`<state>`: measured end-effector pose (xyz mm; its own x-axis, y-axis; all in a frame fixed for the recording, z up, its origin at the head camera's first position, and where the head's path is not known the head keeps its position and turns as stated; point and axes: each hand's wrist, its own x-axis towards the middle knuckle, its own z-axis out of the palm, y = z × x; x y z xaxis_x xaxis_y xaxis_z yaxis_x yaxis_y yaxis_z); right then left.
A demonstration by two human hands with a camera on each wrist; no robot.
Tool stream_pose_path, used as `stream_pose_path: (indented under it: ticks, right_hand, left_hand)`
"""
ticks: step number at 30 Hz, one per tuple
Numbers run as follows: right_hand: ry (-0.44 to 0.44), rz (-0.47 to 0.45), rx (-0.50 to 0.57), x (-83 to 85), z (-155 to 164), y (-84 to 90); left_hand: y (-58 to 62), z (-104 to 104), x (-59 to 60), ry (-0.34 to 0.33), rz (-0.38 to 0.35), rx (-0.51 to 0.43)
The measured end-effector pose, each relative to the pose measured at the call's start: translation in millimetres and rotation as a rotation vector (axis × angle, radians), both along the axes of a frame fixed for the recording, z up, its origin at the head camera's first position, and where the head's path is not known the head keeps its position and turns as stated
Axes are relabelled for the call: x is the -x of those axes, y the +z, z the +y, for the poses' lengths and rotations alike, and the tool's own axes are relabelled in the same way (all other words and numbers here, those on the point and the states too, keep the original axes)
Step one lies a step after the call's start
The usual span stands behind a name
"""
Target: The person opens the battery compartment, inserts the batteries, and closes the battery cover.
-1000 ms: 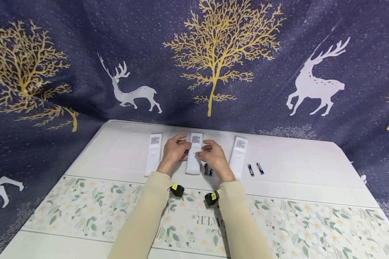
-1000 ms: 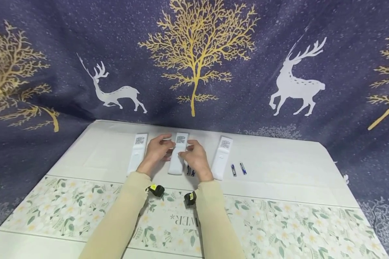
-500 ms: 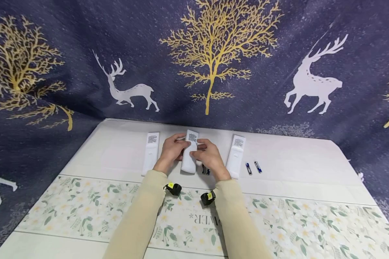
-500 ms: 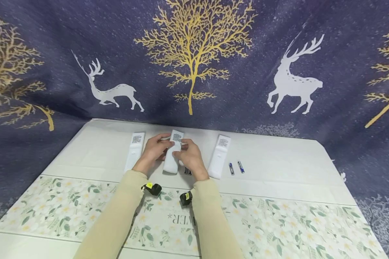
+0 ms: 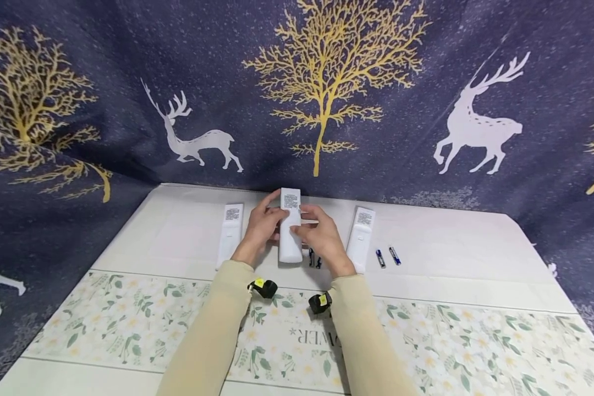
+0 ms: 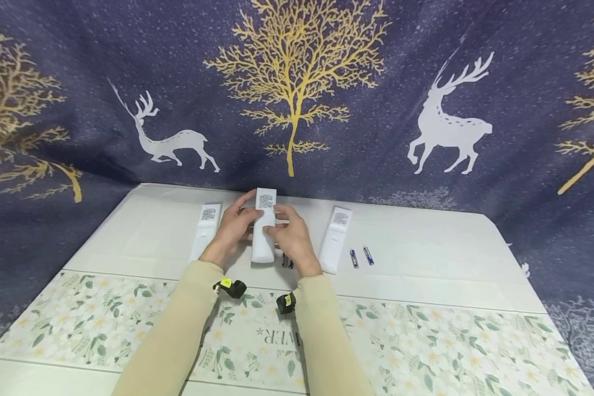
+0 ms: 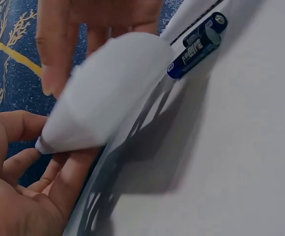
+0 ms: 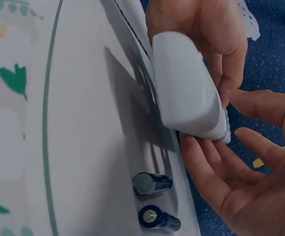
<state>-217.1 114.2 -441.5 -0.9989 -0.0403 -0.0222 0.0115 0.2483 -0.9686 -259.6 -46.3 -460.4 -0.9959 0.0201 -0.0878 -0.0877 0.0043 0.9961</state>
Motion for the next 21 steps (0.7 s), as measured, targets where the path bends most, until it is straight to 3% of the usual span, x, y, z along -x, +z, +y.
stream_pose_path:
  ticks: [9, 21]
  right_hand:
    - [0.076, 0.024, -0.04, -1.0, -2, 7.2]
    - [0.088, 0.079, -0.072, -5.8, 0, 13.9]
  left_hand:
    - [7.9, -5, 1.7, 0.032, 0.085, -0.045]
    - [20.9, -12, -1.2, 0.004, 0.072, -0.085]
